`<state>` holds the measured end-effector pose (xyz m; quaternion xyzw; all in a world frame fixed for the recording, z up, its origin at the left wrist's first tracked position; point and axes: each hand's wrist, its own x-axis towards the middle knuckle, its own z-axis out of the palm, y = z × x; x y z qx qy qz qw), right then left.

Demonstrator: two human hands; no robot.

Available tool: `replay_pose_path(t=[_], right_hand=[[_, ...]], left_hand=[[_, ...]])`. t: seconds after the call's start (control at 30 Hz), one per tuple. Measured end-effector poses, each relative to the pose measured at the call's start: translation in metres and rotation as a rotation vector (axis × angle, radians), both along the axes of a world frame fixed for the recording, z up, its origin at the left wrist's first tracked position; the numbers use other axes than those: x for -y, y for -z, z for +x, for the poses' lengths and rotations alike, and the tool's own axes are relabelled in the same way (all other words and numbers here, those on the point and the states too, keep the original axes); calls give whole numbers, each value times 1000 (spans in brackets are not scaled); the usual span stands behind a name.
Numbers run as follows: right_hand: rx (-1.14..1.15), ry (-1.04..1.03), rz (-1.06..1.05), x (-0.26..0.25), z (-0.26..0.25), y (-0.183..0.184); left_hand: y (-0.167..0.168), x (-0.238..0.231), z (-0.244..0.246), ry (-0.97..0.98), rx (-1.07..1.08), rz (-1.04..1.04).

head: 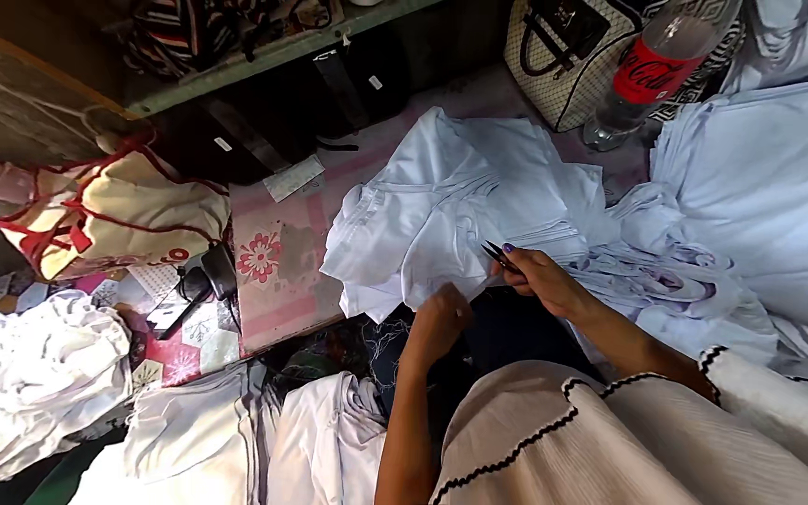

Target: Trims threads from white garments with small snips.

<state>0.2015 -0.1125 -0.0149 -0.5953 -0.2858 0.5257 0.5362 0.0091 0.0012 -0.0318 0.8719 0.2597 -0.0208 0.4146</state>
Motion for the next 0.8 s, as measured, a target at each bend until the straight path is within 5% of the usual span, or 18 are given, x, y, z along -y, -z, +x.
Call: replay_pose_path(t=[0.07,0.17,0.3,0.47,0.63,0.8], right_hand=[[97,32,-9,-2,-1,5],[468,-6,-70,-21,-13,16],[716,-84,-251,-44,-21,31],[680,-53,-129,-36,-11,48],[615,-58,-102,-37,-7,43],[340,-52,-64,-18,3,32]], left_hand=[[-16,15,-5,-53,15,26],[1,17,20,-418,155,346],[38,14,22,-386,101,424],[-5,31,-15,-34,-299,-32],[9,28,17,-483,232,336],[40,21,25,-524,335,413]])
